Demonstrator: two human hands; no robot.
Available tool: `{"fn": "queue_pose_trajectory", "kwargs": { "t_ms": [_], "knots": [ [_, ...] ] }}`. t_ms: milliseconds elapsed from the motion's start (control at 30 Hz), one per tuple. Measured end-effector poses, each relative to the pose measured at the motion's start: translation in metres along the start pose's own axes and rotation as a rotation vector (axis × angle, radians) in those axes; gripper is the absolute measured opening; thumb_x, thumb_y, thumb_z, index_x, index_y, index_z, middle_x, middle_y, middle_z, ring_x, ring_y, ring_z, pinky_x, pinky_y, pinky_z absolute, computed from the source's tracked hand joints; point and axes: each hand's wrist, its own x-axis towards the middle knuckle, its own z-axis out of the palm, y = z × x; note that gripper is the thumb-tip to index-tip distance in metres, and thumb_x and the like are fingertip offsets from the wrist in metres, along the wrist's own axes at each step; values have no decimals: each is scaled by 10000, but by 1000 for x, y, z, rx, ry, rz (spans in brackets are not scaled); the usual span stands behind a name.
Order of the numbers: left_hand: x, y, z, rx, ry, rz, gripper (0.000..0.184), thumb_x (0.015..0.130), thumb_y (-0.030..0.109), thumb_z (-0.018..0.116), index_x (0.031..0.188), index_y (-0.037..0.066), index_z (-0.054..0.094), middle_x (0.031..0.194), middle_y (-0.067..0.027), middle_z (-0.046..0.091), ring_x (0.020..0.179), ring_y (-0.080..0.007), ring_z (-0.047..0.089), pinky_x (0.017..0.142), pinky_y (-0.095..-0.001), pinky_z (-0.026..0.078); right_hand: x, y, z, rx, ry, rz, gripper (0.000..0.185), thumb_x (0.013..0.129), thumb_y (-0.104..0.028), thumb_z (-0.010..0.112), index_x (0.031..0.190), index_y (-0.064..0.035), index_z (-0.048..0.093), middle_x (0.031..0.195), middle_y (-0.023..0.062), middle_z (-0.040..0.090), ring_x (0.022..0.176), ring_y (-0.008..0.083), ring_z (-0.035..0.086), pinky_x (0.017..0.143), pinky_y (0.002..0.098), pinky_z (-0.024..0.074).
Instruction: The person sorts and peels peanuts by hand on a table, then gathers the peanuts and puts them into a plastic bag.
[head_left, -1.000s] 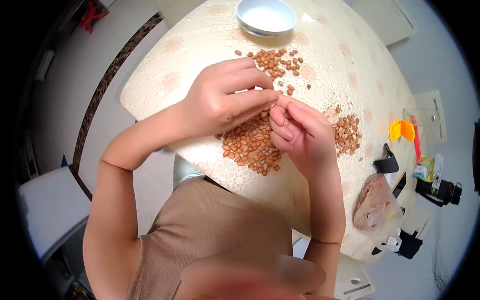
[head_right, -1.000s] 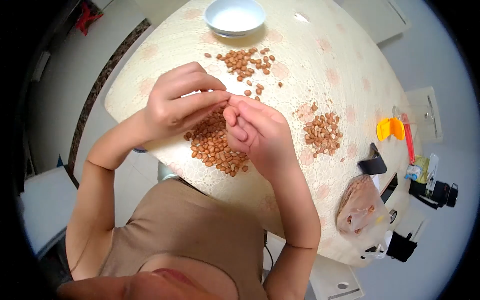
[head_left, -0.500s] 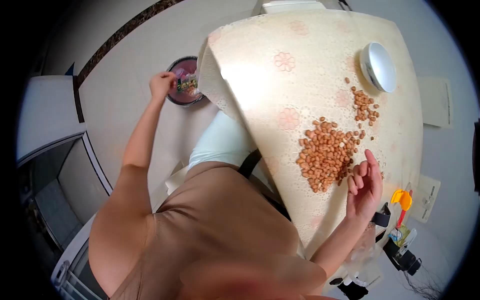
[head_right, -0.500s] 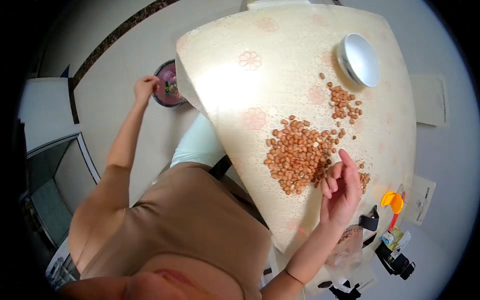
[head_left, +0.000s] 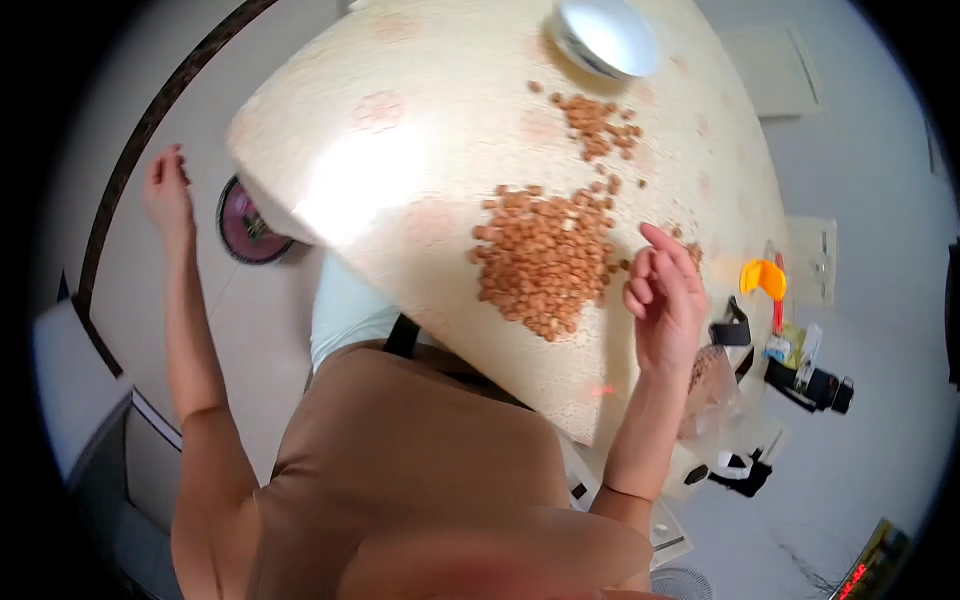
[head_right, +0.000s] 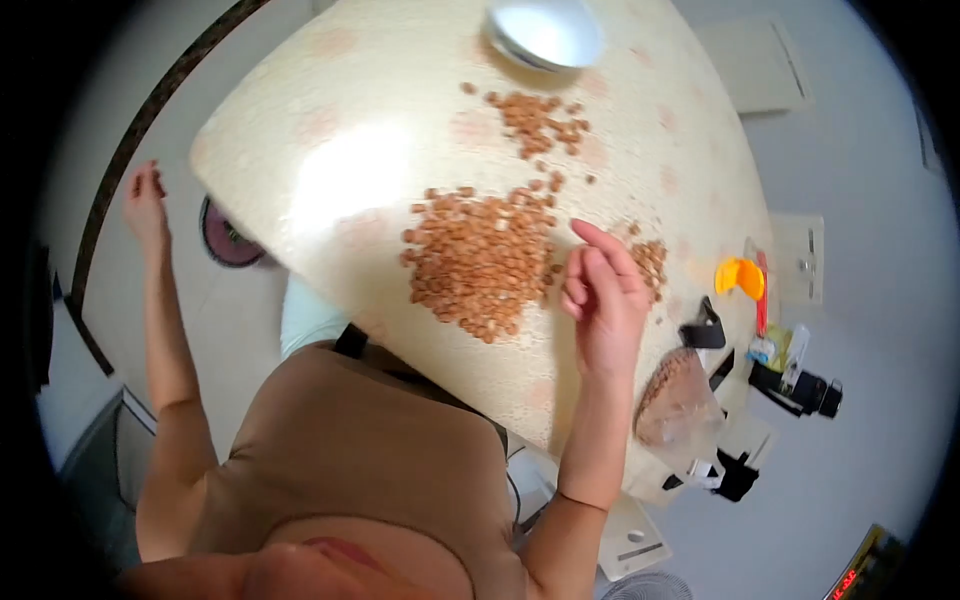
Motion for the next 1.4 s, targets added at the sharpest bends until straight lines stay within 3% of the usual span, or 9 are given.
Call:
{"fn": "queue_pose_trajectory", "kwargs": {
  "t_ms": [133, 267, 333, 433, 667, 967, 1067, 1167, 1400],
  "knots": [
    [-44, 161, 49, -321, -109, 369, 234, 1051, 185, 556, 994, 8, 698, 877, -25, 632, 776, -97, 546, 691, -243, 453, -11, 9, -11, -111, 20, -60, 270, 1035, -72, 549, 1272, 16, 643, 837, -5, 583, 640, 33, 420, 538, 192, 313],
    [-104, 258, 112, -251, -797, 580, 163, 1007, 99, 587, 988, -33, 681, 993, -84, 664, 904, -165, 630, 807, -283, 505, -25, 21, -27, -189, 74, -63, 260, 1021, -40, 564, 1256, 15, 662, 865, -18, 609, 671, 12, 440, 576, 176, 327],
    [-126, 295, 152, 17, -966, 890, 145, 959, 65, 628, 1043, -26, 702, 1070, -101, 678, 967, -210, 667, 832, -319, 536, -30, 22, -30, -204, 112, -61, 259, 1016, -31, 567, 1248, 13, 671, 875, -20, 614, 685, 6, 448, 595, 169, 332],
    [-133, 311, 197, 144, -1207, 901, 272, 919, -40, 627, 1174, 11, 708, 1235, -117, 662, 1120, -282, 656, 950, -373, 543, -27, 26, -38, -203, 121, -107, 263, 1007, -5, 561, 1245, 21, 672, 886, -11, 615, 722, 8, 471, 627, 160, 348],
    [-139, 311, 259, 246, -1263, 1220, 518, 862, -78, 619, 1362, 61, 609, 1457, -130, 567, 1320, -343, 559, 1096, -425, 503, -20, 36, -50, -207, 145, -181, 248, 992, 45, 533, 1188, 28, 684, 930, 39, 635, 815, 89, 568, 688, 210, 423],
    [-115, 289, 224, 256, -1338, 1012, 584, 859, -120, 565, 1403, 90, 591, 1511, -120, 522, 1387, -323, 503, 1128, -431, 471, -20, 36, -48, -220, 174, -107, 247, 971, 51, 543, 1168, 30, 690, 904, 43, 631, 805, 101, 566, 721, 226, 443],
    [-111, 288, 210, 235, -1274, 942, 383, 934, -23, 611, 1306, 57, 652, 1442, -117, 581, 1265, -311, 603, 1002, -389, 546, -20, 36, -50, -202, 177, -99, 234, 970, 33, 551, 1158, 30, 691, 868, 41, 614, 779, 98, 547, 696, 223, 423],
    [-109, 285, 211, 216, -1193, 737, 361, 930, -16, 635, 1285, 45, 664, 1367, -114, 613, 1204, -287, 629, 973, -372, 554, -20, 34, -48, -201, 181, -93, 222, 974, 21, 549, 1144, 31, 691, 841, 38, 597, 747, 95, 525, 660, 221, 396],
    [-118, 287, 243, 210, -1252, 758, 360, 932, -1, 656, 1284, 67, 687, 1195, -79, 618, 1028, -186, 636, 869, -304, 562, -18, 37, -46, -218, 178, -105, 226, 965, 39, 534, 1128, 30, 690, 811, 35, 578, 721, 89, 511, 629, 215, 369]
  ]
}}
